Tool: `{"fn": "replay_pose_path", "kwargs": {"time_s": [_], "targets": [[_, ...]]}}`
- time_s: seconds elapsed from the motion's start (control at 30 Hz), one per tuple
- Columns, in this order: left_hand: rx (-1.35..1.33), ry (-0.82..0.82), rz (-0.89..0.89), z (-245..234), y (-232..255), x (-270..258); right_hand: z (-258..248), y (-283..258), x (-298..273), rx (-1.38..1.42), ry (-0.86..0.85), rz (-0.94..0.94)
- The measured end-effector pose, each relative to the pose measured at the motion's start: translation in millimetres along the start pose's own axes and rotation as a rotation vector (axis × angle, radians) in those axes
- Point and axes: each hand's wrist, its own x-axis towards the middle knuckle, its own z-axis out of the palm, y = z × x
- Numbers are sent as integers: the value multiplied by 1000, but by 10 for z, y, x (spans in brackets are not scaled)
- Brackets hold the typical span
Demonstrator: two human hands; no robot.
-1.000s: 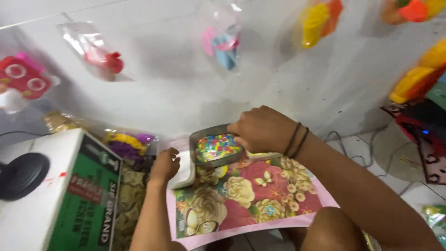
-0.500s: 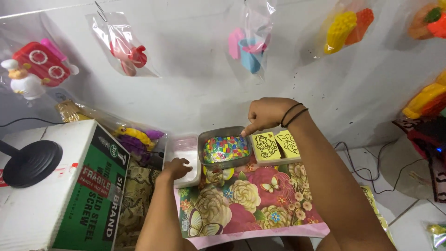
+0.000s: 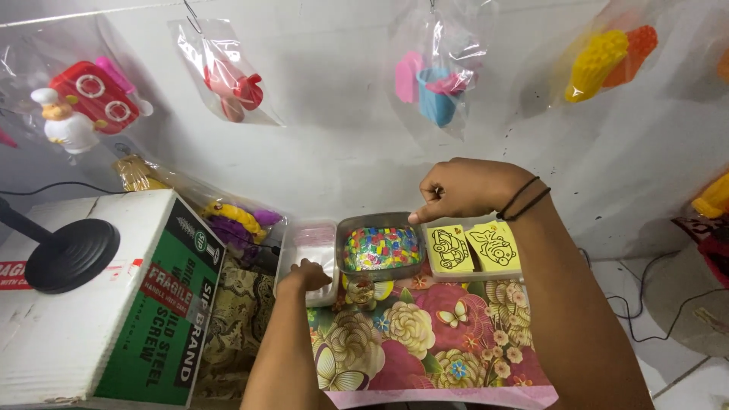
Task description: The person puts toy cards into small plastic bags by hand and then places the packaged cards onto a stack on the floor.
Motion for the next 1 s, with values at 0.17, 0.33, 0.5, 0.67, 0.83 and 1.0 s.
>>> {"fn": "replay_pose_path", "kwargs": {"time_s": [0.17, 0.33, 0.5, 0.67, 0.83, 1.0], "targets": [[-994, 58, -299, -285, -65, -199, -3, 10, -30, -6, 0, -25], [-1193, 514, -506, -817, -326, -969, -38, 35, -125, -5, 13, -9], [-1136, 710, -525, -1232, -487, -1638, -70, 120, -180, -11, 27, 22], [-1016, 1057, -375, -1720, -482, -2342, -102, 133, -308, -29, 38, 48], [-725, 1150, -60, -2047, -176, -2602, -79, 26, -455, 29, 58, 15], [-400, 1544, 101, -2486, 344, -3017, 40, -2, -539, 31, 123, -6]]}}
